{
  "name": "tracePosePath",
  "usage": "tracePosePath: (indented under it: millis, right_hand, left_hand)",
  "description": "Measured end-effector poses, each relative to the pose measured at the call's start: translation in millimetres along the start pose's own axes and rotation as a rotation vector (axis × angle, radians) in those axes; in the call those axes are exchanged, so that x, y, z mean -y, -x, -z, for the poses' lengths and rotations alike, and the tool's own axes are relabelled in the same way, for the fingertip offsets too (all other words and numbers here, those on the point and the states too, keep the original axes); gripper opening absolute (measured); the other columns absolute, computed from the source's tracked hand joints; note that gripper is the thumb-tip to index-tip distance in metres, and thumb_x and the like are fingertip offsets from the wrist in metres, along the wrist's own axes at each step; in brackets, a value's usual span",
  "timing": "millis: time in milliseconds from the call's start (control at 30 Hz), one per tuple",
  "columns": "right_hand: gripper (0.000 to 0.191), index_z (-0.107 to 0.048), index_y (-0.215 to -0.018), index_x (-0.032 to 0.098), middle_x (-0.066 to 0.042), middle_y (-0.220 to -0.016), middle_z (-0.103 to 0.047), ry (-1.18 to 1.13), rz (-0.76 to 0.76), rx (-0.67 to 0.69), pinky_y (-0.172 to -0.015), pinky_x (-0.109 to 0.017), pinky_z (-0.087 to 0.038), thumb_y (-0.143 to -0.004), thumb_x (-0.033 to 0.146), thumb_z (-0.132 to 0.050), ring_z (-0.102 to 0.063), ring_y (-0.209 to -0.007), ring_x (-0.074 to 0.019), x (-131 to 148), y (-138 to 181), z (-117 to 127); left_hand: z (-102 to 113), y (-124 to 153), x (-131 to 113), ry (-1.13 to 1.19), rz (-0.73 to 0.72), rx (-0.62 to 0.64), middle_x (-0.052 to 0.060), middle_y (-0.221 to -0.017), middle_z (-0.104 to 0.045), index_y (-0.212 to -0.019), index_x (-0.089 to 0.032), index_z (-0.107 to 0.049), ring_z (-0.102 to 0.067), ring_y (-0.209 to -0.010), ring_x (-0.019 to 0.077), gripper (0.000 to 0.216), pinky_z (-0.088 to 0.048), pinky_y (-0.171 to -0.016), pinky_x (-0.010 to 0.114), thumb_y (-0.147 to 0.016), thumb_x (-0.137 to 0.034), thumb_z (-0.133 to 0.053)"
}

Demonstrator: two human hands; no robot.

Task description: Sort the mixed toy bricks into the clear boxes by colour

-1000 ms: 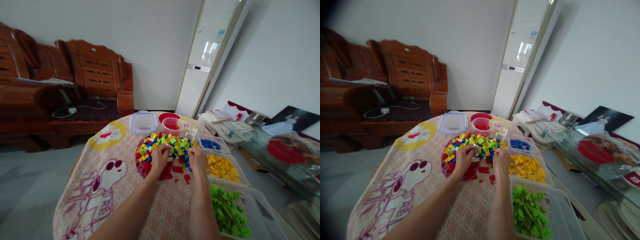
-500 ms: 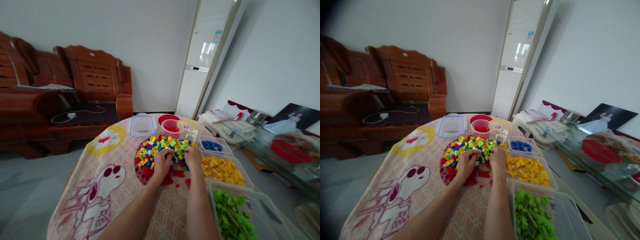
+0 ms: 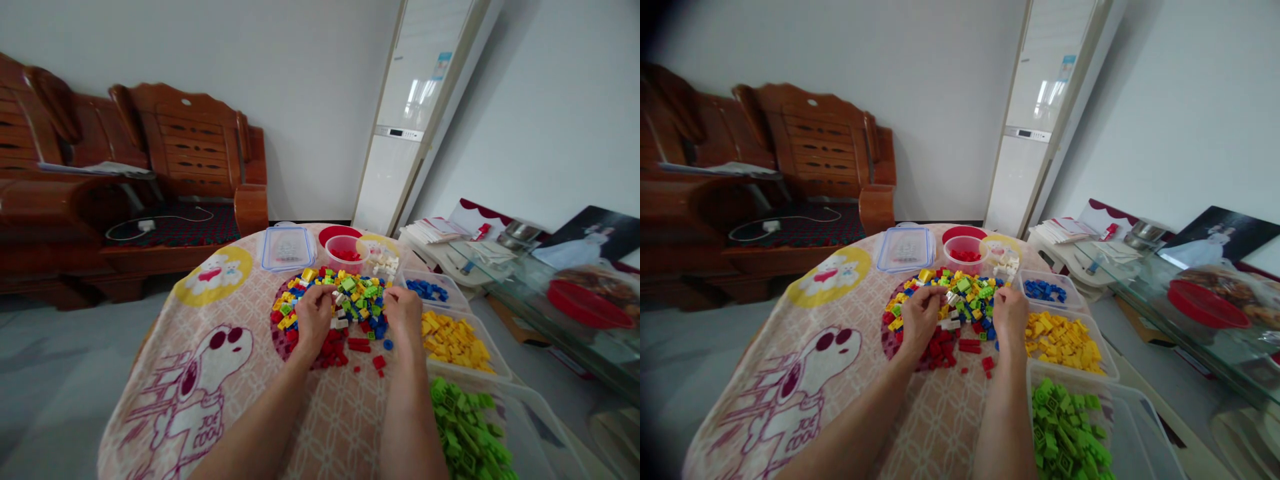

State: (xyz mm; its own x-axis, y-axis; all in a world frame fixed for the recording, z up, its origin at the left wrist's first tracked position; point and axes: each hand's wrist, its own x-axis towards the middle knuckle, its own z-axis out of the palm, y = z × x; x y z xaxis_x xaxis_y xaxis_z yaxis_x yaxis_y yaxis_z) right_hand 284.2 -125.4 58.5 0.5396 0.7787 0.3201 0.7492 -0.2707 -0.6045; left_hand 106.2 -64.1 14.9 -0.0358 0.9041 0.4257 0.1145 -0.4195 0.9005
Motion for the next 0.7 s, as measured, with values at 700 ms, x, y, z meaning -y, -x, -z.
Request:
tracePosePath:
  millis: [700]
  right_hand:
    - [0.031, -0.078, -0.1, 0.017, -0.008, -0.096, -0.076, 0.197, 0.074, 0.126, -0.082, -0.025, -0.044, -0.082, 0.012, -0.053, -0.068, -0.091, -0.0191, 23, 7, 9]
  left_hand:
    - [55, -49, 61, -0.388, 0.358, -0.061, 0.002, -0.084, -0.076, -0.101, -0.021, -0.077, -0.066, -0.073, 0.0157, 0.035, -0.047, -0.064, 0.022, -0.076, -0.023, -0.053]
